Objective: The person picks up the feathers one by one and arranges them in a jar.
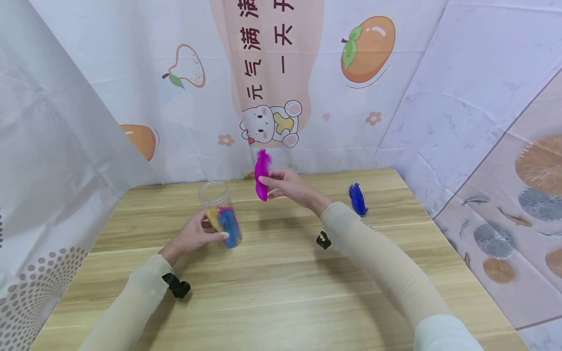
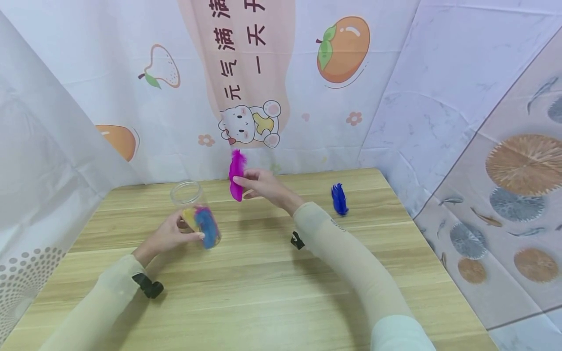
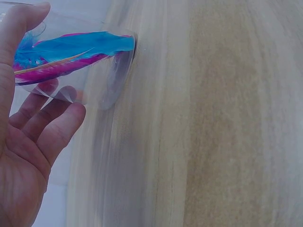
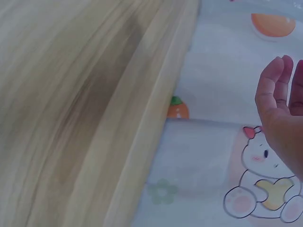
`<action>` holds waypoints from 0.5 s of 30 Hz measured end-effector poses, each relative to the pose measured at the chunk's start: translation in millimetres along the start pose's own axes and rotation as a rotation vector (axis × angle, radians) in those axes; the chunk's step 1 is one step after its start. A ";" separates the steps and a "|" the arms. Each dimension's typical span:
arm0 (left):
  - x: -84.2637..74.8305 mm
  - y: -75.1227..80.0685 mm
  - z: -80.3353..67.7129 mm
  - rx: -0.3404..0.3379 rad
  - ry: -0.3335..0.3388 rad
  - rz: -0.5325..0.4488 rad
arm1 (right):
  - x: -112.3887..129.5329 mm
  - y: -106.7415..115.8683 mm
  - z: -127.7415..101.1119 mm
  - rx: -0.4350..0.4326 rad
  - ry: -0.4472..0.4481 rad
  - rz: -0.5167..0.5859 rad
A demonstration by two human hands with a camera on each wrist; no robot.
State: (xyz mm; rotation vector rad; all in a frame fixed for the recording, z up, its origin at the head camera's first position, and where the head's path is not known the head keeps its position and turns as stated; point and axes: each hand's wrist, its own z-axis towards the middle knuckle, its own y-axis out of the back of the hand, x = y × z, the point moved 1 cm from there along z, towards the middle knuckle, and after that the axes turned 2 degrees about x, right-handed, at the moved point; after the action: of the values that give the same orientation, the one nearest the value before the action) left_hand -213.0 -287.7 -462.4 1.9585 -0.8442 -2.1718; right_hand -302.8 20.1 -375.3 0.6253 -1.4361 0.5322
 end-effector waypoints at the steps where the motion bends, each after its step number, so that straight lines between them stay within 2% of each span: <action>1: 0.6 0.1 0.2 -0.002 -0.001 0.002 | 2.3 -1.7 -0.6 0.007 0.004 -0.007; 15: 1.4 -0.5 -0.1 -0.006 -0.015 0.008 | 27.2 -28.7 -0.7 0.085 0.101 0.004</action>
State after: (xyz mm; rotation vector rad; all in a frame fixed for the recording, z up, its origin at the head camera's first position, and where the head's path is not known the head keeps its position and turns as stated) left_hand -213.0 -287.9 -463.8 1.9355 -0.8453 -2.1849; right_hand -280.9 -1.5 -350.3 0.6536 -1.3249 0.6221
